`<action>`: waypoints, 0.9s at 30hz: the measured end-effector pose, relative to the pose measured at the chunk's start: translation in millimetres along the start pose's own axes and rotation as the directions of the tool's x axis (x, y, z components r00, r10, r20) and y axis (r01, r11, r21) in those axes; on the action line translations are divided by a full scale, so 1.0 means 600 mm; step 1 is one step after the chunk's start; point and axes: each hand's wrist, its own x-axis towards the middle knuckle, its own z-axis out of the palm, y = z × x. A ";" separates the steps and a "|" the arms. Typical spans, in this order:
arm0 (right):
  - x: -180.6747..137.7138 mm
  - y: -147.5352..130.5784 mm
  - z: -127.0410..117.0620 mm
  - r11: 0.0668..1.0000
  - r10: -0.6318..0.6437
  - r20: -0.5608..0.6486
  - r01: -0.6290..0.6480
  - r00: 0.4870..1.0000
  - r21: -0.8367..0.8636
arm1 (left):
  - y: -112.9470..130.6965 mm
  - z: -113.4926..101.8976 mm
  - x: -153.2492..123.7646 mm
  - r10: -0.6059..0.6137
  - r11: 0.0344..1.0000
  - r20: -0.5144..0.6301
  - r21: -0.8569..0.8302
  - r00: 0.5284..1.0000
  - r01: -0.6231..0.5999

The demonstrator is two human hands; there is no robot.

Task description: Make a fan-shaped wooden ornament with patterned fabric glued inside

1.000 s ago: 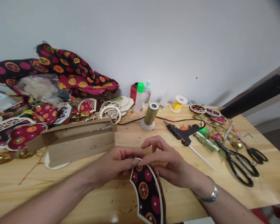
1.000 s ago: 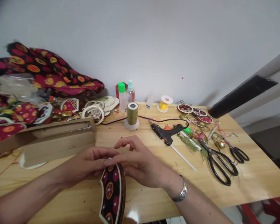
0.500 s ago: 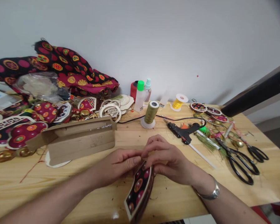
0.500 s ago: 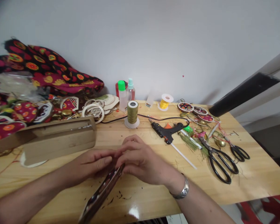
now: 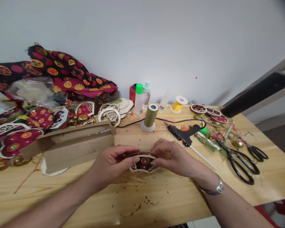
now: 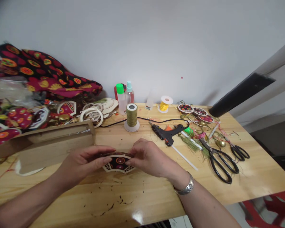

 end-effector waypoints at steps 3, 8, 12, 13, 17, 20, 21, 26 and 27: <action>0.000 0.000 0.001 1.000 0.007 -0.017 -0.007 1.000 0.007 | 0.003 0.003 0.003 0.020 0.999 0.044 0.027 0.999 -0.021; 0.003 -0.005 -0.003 0.989 0.124 -0.083 -0.116 0.989 0.089 | 0.003 0.000 0.005 -0.073 0.997 0.011 0.020 0.997 0.073; 0.008 -0.003 -0.009 0.956 0.254 -0.073 -0.239 0.964 0.169 | 0.000 -0.001 0.008 -0.166 0.980 -0.064 -0.117 0.984 0.158; 0.009 -0.001 -0.011 0.952 0.263 -0.065 -0.248 0.963 0.178 | -0.002 -0.001 0.009 -0.177 0.975 -0.071 -0.148 0.982 0.165; 0.009 0.004 -0.015 0.951 0.262 -0.070 -0.245 0.963 0.187 | -0.008 -0.004 0.010 -0.194 0.963 -0.066 -0.204 0.979 0.177; 0.008 0.004 -0.014 0.949 0.274 -0.088 -0.255 0.958 0.184 | -0.010 -0.006 0.010 -0.191 0.957 -0.046 -0.230 0.981 0.175; 0.008 0.004 -0.014 0.947 0.282 -0.096 -0.262 0.955 0.186 | -0.009 -0.006 0.010 -0.186 0.958 -0.042 -0.228 0.982 0.172; 0.008 0.002 -0.012 0.942 0.302 -0.110 -0.278 0.947 0.188 | -0.002 -0.005 0.013 -0.140 0.980 -0.079 -0.156 0.987 0.126; 0.008 0.002 -0.011 0.943 0.299 -0.112 -0.275 0.948 0.189 | -0.001 -0.005 0.013 -0.131 0.982 -0.088 -0.147 0.987 0.118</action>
